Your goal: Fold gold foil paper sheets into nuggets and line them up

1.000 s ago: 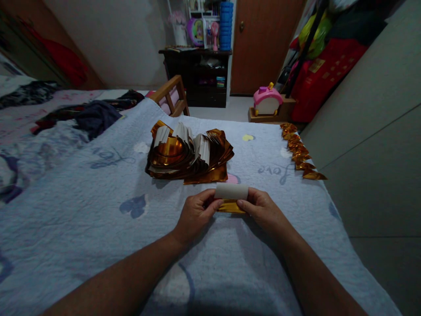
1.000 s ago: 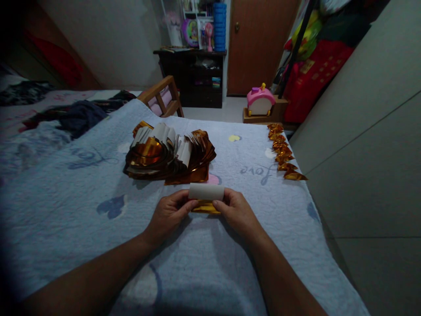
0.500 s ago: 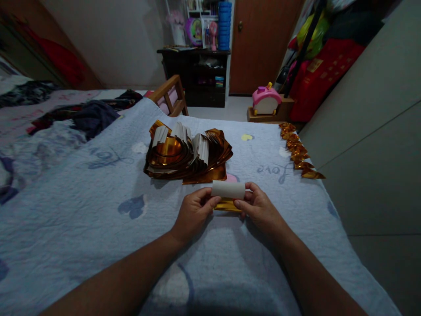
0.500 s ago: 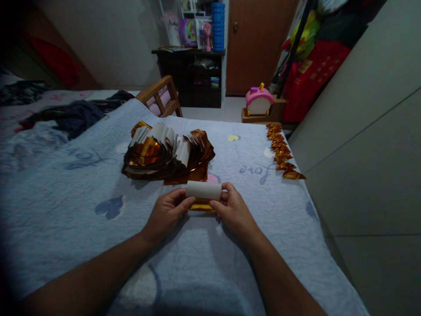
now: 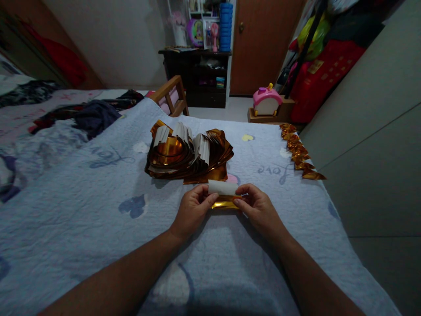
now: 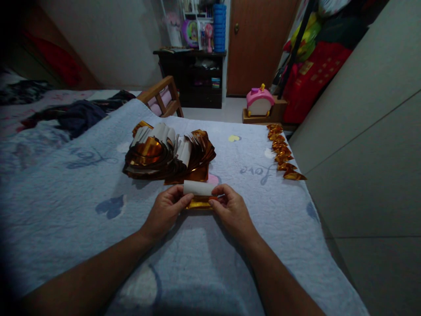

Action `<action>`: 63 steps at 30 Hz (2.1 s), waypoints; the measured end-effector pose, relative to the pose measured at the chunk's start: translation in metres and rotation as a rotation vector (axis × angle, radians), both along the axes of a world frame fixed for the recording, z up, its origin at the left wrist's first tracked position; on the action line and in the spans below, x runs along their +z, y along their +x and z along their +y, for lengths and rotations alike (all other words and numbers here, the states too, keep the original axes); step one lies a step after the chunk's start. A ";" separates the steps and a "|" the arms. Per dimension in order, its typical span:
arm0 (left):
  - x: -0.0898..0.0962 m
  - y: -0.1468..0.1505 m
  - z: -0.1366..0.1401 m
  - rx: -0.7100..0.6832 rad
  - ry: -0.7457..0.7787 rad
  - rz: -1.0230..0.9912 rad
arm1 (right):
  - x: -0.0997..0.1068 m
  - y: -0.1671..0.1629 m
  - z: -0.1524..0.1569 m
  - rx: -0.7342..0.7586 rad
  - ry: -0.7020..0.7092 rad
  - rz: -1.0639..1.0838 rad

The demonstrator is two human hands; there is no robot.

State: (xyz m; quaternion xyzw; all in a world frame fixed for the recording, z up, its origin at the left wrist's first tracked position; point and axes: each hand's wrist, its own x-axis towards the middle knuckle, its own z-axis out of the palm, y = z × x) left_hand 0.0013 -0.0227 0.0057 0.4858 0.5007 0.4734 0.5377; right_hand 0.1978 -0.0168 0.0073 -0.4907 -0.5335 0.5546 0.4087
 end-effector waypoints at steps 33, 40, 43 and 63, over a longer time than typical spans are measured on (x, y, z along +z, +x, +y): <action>-0.004 -0.003 -0.010 -0.022 0.153 0.215 | -0.001 0.000 0.002 -0.032 -0.017 -0.074; 0.001 0.001 -0.010 0.003 0.141 0.167 | -0.004 0.000 0.002 -0.043 -0.009 -0.083; 0.001 0.001 -0.010 0.004 0.106 0.128 | -0.006 0.001 0.001 -0.051 0.005 -0.084; -0.001 -0.001 -0.008 0.020 0.233 0.290 | -0.003 -0.002 0.001 -0.062 -0.010 -0.066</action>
